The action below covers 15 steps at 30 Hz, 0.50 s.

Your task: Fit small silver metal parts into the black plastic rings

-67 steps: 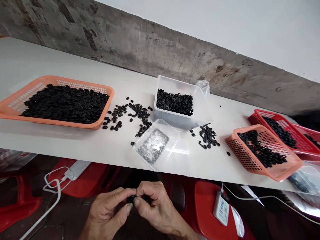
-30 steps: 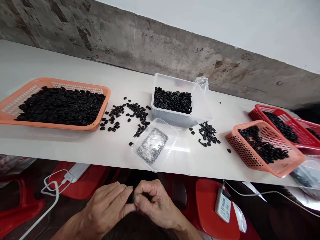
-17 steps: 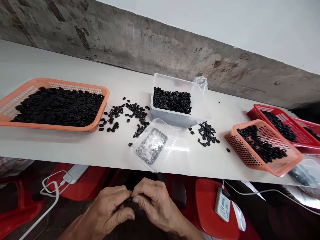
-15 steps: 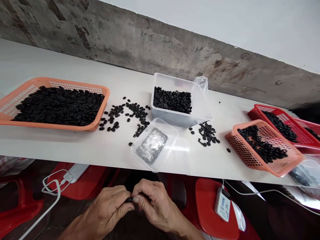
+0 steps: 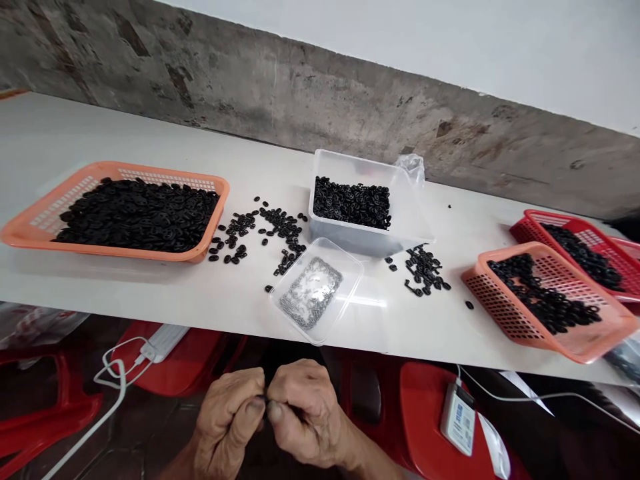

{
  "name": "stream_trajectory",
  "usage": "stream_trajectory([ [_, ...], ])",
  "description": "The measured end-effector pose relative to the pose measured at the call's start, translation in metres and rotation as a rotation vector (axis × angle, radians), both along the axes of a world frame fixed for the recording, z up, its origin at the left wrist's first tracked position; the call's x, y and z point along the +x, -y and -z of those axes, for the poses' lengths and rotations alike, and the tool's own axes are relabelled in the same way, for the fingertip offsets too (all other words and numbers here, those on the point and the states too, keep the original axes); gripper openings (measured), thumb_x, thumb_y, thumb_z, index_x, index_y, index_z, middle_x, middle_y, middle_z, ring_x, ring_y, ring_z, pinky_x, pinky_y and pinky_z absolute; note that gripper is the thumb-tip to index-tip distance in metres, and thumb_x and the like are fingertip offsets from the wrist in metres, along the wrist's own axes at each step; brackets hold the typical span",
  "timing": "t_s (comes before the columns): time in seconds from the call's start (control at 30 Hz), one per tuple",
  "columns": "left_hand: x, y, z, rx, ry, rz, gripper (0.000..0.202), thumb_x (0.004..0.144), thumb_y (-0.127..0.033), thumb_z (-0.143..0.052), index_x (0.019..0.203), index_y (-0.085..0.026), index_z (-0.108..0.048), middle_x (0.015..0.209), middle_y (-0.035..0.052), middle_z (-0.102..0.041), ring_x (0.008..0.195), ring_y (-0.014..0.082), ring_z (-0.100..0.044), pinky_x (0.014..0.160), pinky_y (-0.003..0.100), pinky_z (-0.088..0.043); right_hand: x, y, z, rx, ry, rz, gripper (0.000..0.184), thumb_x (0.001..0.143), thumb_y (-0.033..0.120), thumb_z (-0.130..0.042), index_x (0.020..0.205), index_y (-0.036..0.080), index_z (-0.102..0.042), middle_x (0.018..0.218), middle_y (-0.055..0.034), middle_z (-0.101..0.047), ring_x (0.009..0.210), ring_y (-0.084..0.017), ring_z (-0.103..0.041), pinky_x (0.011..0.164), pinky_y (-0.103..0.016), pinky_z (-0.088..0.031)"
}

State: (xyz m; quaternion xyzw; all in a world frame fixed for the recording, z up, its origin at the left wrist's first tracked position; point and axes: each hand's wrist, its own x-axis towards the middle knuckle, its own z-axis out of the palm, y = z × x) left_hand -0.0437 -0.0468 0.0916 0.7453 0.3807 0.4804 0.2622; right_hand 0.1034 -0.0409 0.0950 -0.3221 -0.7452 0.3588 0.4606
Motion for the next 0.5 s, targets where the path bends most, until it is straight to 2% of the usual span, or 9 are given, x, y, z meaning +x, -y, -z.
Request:
stream_trajectory([
  [0.1, 0.013, 0.004, 0.004, 0.008, 0.069, -0.222, 0.026, 0.093, -0.022, -0.043, 0.077, -0.021, -0.063, 0.066, 0.0011, -0.071, 0.058, 0.0166, -0.068, 0.053, 0.025, -0.054, -0.004, 0.003, 0.003, 0.0, -0.012, 0.124, 0.021, 0.08, 0.015, -0.045, 0.064, 0.022, -0.034, 0.054, 0.0045, -0.037, 0.046, -0.01, -0.036, 0.048, -0.025, -0.03],
  [0.2, 0.022, 0.007, 0.004, -0.042, 0.115, -0.33, 0.025, 0.092, -0.024, -0.045, 0.078, -0.02, -0.065, 0.066, 0.0012, -0.073, 0.059, 0.0176, -0.069, 0.055, 0.026, -0.056, -0.004, 0.006, 0.002, 0.01, 0.024, 0.22, 0.02, 0.081, 0.012, -0.047, 0.066, 0.021, -0.037, 0.056, 0.0044, -0.038, 0.048, -0.01, -0.037, 0.051, -0.025, -0.031],
  [0.37, 0.022, 0.006, 0.005, -0.148, 0.149, -0.264, 0.036, 0.095, -0.029, -0.039, 0.068, -0.022, -0.062, 0.055, -0.0008, -0.066, 0.054, 0.0171, -0.066, 0.051, 0.027, -0.054, -0.001, 0.007, -0.003, 0.041, 0.048, 0.203, 0.019, 0.08, 0.013, -0.048, 0.065, 0.021, -0.039, 0.055, 0.0044, -0.04, 0.048, -0.01, -0.039, 0.05, -0.025, -0.032],
  [0.5, 0.004, 0.002, 0.01, -0.128, 0.031, -0.106, 0.037, 0.095, -0.035, -0.039, 0.072, -0.021, -0.065, 0.065, 0.0023, -0.071, 0.06, 0.0172, -0.066, 0.054, 0.026, -0.054, 0.006, 0.002, -0.01, -0.131, 0.08, 0.095, 0.022, 0.08, 0.014, -0.046, 0.06, 0.02, -0.04, 0.052, 0.0042, -0.044, 0.044, -0.009, -0.039, 0.047, -0.023, -0.032],
])
